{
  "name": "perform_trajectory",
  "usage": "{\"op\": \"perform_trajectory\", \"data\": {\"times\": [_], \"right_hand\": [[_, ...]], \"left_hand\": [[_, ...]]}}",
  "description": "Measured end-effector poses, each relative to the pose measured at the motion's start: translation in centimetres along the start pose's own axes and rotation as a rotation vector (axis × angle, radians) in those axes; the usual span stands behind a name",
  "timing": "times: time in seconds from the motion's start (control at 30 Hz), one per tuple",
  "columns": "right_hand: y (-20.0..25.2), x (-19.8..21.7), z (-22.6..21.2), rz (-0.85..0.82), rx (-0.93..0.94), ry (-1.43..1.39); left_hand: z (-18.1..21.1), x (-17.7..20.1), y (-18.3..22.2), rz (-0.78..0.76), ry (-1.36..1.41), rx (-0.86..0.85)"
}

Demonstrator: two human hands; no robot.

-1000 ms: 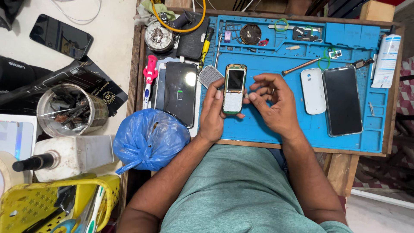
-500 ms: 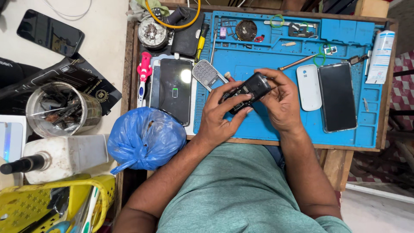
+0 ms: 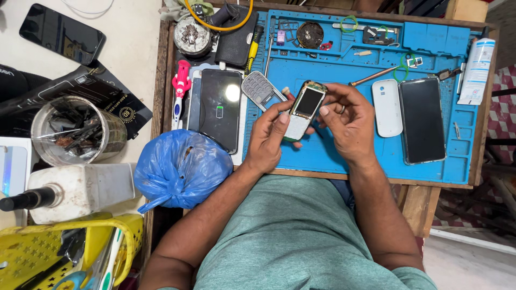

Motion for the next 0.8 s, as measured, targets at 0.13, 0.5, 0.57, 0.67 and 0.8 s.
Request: {"op": "perform_trajectory", "data": {"times": [0.13, 0.5, 0.57, 0.67, 0.8], "right_hand": [[0.18, 0.05, 0.17, 0.0, -0.004, -0.067], [0.37, -0.18, -0.32, -0.017, -0.001, -0.133], [0.34, -0.22, -0.36, -0.031, 0.008, -0.123], [0.29, -0.17, -0.3, -0.025, 0.004, -0.098], [0.36, 0.15, -0.07, -0.002, 0.016, -0.09]], "left_hand": [[-0.56, 0.06, -0.21, -0.025, -0.006, 0.008], [-1.02, 0.3, -0.29, 0.022, -0.038, 0.118], [-1.06, 0.39, -0.25, 0.03, -0.074, 0.113], [-0.92, 0.39, -0.22, 0.029, -0.084, 0.093], [-0.54, -0.08, -0.27, -0.043, -0.069, 0.004]]}}
Point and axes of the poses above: each hand's wrist, its own y-axis away from the middle knuckle, its own x-axis out of the back of the hand, z = x × y, the point moved 5 cm from there along -y, towards the middle knuckle, and after that the axes turned 10 degrees about x, right-handed, at the moved point
